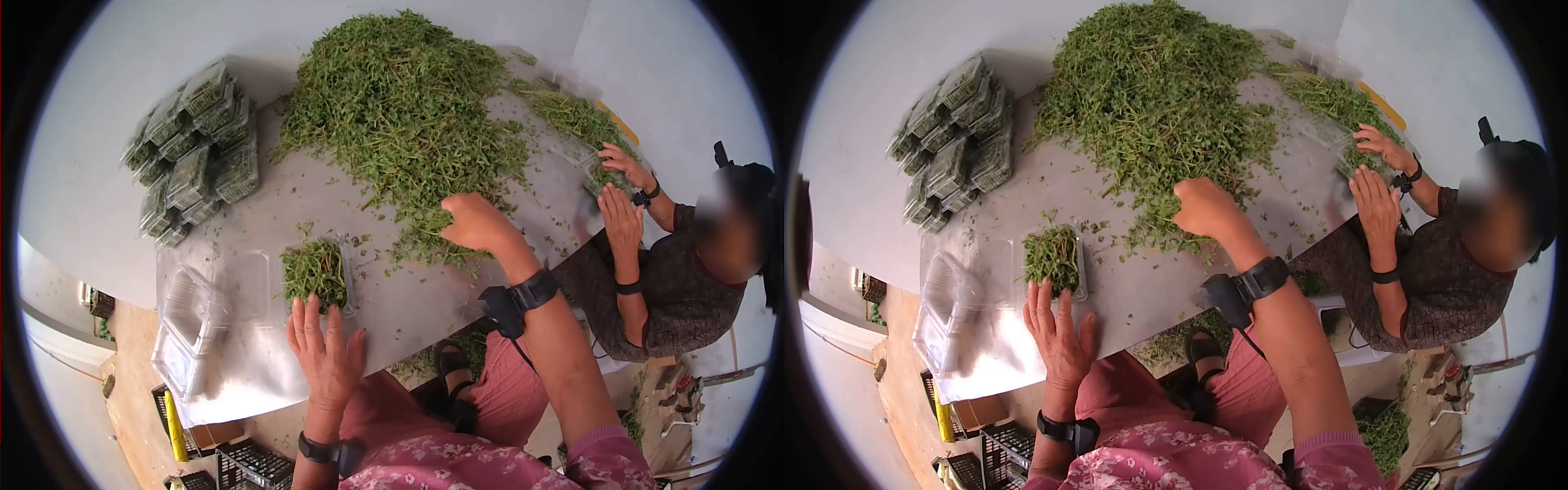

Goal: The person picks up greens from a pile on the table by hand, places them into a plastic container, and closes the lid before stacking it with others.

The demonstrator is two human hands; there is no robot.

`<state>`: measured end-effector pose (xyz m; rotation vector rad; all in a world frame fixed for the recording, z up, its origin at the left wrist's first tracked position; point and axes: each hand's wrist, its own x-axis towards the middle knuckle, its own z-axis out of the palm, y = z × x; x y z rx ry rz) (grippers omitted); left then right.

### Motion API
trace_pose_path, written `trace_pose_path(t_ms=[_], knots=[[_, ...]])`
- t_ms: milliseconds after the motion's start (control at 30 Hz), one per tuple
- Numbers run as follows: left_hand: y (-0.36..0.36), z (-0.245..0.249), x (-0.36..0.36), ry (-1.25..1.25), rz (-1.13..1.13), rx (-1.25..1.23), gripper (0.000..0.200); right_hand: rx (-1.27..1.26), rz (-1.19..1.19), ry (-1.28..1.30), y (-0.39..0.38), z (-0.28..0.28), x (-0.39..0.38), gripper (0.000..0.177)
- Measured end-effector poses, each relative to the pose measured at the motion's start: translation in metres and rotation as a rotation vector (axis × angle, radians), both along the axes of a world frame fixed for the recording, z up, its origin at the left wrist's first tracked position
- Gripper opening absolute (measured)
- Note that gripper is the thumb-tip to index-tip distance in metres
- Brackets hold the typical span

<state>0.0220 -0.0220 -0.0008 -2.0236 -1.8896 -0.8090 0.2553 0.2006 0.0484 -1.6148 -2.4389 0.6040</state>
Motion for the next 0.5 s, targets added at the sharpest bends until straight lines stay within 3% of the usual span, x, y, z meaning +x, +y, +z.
trace_pose_path(t_ms=[200, 300, 400, 500], knots=[[0.001, 0.000, 0.000, 0.004, -0.014, 0.023, 0.051, -0.116, -0.083, 0.189, 0.004, 0.023, 0.019, 0.055], [0.002, 0.001, 0.000, 0.003, -0.013, 0.018, 0.052, -0.129, -0.087, 0.259, 0.008, 0.019, 0.023, 0.056], [0.001, 0.002, 0.000, 0.006, -0.004, 0.003, 0.052, -0.083, -0.069, 0.221, 0.010, 0.016, 0.022, 0.043], [0.000, 0.001, 0.000, 0.011, 0.000, -0.003, 0.052, -0.088, -0.050, 0.029, 0.013, 0.021, 0.019, 0.037]])
